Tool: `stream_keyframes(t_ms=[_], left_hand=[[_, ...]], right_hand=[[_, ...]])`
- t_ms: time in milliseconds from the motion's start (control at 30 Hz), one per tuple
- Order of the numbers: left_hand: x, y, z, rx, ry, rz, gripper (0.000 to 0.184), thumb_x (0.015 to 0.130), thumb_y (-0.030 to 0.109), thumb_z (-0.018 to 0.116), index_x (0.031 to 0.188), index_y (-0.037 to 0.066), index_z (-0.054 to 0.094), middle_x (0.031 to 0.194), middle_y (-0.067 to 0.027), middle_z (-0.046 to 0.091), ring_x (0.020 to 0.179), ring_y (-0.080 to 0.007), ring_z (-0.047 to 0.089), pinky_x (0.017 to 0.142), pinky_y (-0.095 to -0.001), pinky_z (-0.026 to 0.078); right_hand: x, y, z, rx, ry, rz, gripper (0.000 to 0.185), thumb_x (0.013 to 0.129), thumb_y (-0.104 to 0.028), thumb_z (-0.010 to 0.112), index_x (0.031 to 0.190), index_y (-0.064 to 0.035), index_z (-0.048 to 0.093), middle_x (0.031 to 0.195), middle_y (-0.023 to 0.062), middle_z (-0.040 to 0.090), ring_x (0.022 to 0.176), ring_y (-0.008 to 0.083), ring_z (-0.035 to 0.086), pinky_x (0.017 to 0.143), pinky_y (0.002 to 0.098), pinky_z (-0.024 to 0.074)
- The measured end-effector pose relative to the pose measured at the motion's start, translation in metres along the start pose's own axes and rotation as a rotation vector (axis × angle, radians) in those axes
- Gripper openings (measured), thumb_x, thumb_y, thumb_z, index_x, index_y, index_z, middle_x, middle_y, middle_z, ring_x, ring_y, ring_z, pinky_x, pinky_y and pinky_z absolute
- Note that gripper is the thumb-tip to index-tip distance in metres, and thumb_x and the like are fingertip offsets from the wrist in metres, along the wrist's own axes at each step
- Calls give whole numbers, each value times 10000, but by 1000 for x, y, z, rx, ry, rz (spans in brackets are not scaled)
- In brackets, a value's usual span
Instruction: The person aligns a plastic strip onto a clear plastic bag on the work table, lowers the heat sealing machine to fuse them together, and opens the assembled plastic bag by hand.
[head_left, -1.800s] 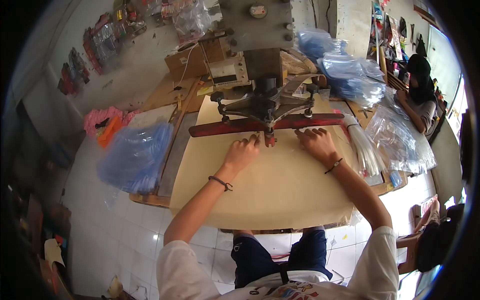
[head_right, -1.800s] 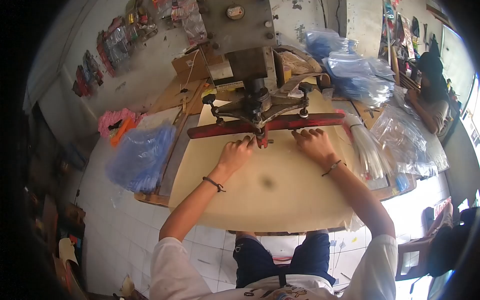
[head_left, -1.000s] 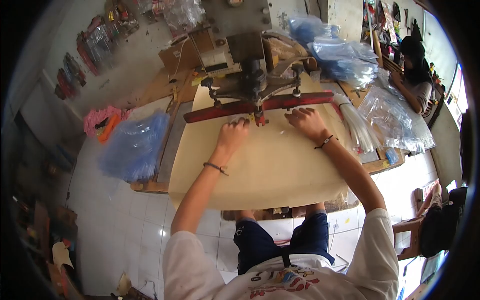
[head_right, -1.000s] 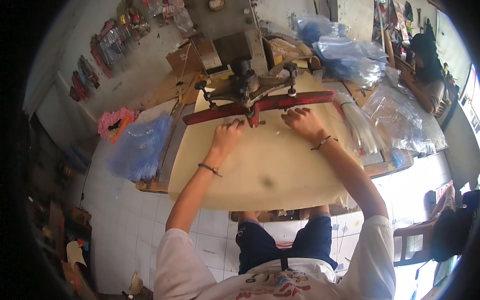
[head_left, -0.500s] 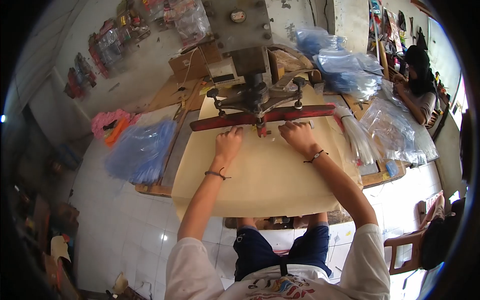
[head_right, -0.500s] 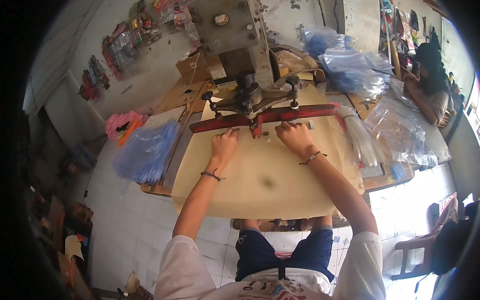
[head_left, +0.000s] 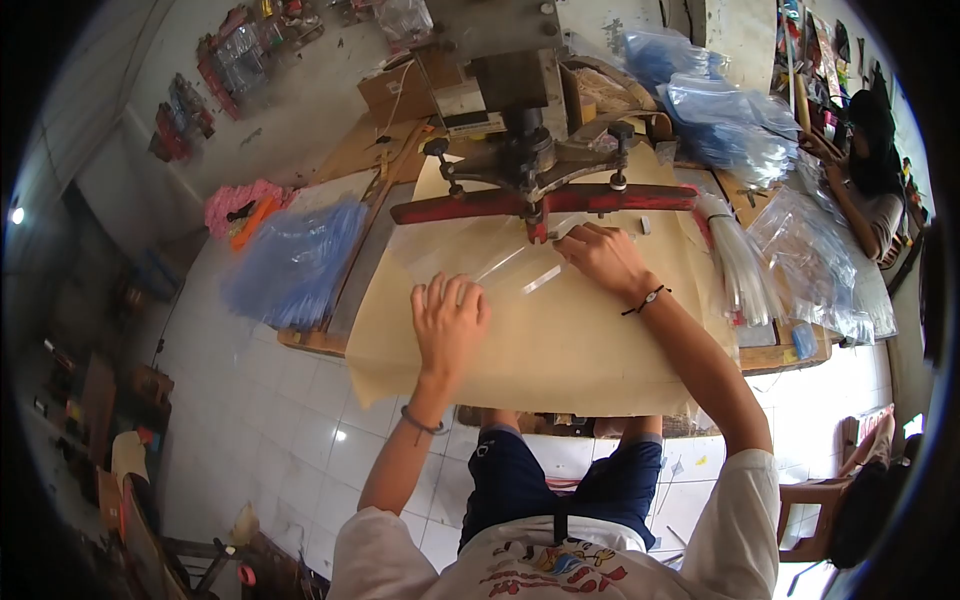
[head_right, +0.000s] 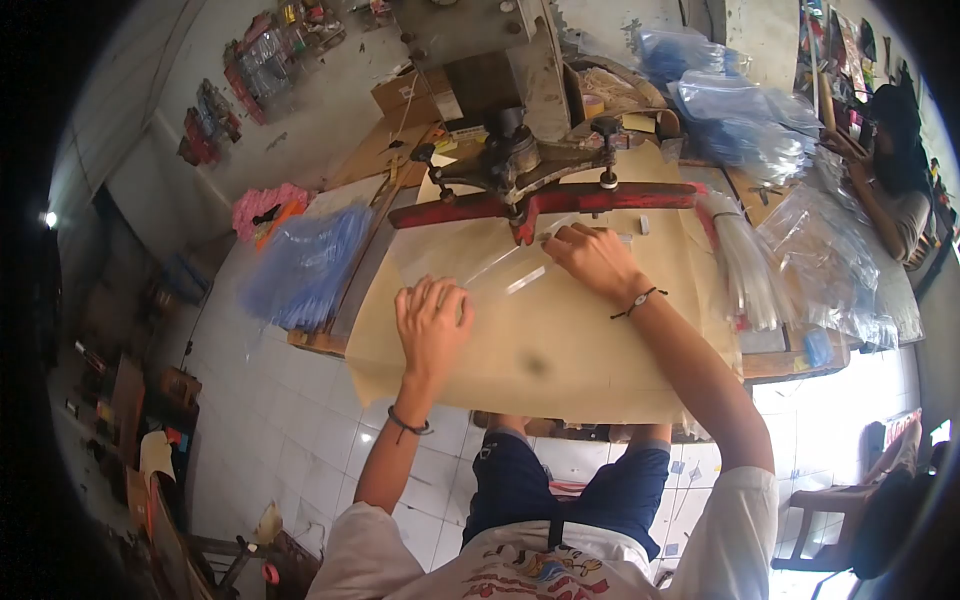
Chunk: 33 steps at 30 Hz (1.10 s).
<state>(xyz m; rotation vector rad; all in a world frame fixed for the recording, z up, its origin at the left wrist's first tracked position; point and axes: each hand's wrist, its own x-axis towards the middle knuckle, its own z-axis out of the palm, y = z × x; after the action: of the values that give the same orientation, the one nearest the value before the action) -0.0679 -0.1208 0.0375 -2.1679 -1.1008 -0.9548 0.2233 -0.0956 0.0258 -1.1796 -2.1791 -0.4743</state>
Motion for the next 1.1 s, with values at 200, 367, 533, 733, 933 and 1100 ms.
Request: stream_keyframes(t_ms=[200, 367, 533, 733, 933, 1100], left_hand=[[-20, 61, -54, -255, -385, -136, 103, 918, 196, 710, 967, 110, 736, 925, -34, 754, 891, -246, 702, 921, -409, 440], [-22, 66, -95, -803, -521, -73, 362, 904, 332, 757, 1184, 103, 741, 1156, -128, 740, 1073, -302, 679, 1021, -438, 433], [-48, 38, -85, -392, -557, -99, 672, 858, 523, 769, 1390, 132, 646, 1517, -205, 507, 1391, -417, 457, 1145, -526, 345], [-79, 78, -90, -349, -551, -187, 645, 944, 512, 685, 1469, 153, 583, 1556, -221, 399, 1307, -401, 434, 1102, -554, 323], [-84, 91, -88, -498, -574, -277, 566, 950, 386, 714, 1453, 158, 589, 1334, -184, 529, 1231, -392, 475, 1080, -554, 325], [-36, 49, -69, -177, -13, -448, 517, 919, 411, 746, 1342, 132, 647, 1131, -128, 621, 1114, -357, 554, 966, -535, 381]], right_hand=[[0, -5, -5, 184, -33, 20, 124, 899, -131, 662, 1007, -109, 719, 1005, 59, 728, 943, 277, 701, 770, 405, 576], [2, -7, -14, 359, -26, -48, 107, 898, -117, 707, 1002, -102, 723, 1049, 79, 740, 990, 297, 704, 803, 404, 580], [-1, 2, -21, 635, -210, 17, 183, 933, -92, 707, 1115, -78, 691, 1123, 98, 748, 987, 290, 728, 840, 374, 585], [-9, -8, -56, 980, -434, 705, 377, 1088, -305, 534, 1294, 0, 612, 1189, 139, 735, 953, 215, 741, 842, 357, 594], [-47, -64, -75, 630, -440, 567, 501, 906, -305, 774, 1296, -13, 657, 943, 106, 763, 836, 233, 725, 790, 355, 559], [-47, -80, -71, 616, -430, 618, 362, 846, -249, 808, 1150, -62, 751, 892, 103, 760, 832, 279, 732, 800, 364, 565]])
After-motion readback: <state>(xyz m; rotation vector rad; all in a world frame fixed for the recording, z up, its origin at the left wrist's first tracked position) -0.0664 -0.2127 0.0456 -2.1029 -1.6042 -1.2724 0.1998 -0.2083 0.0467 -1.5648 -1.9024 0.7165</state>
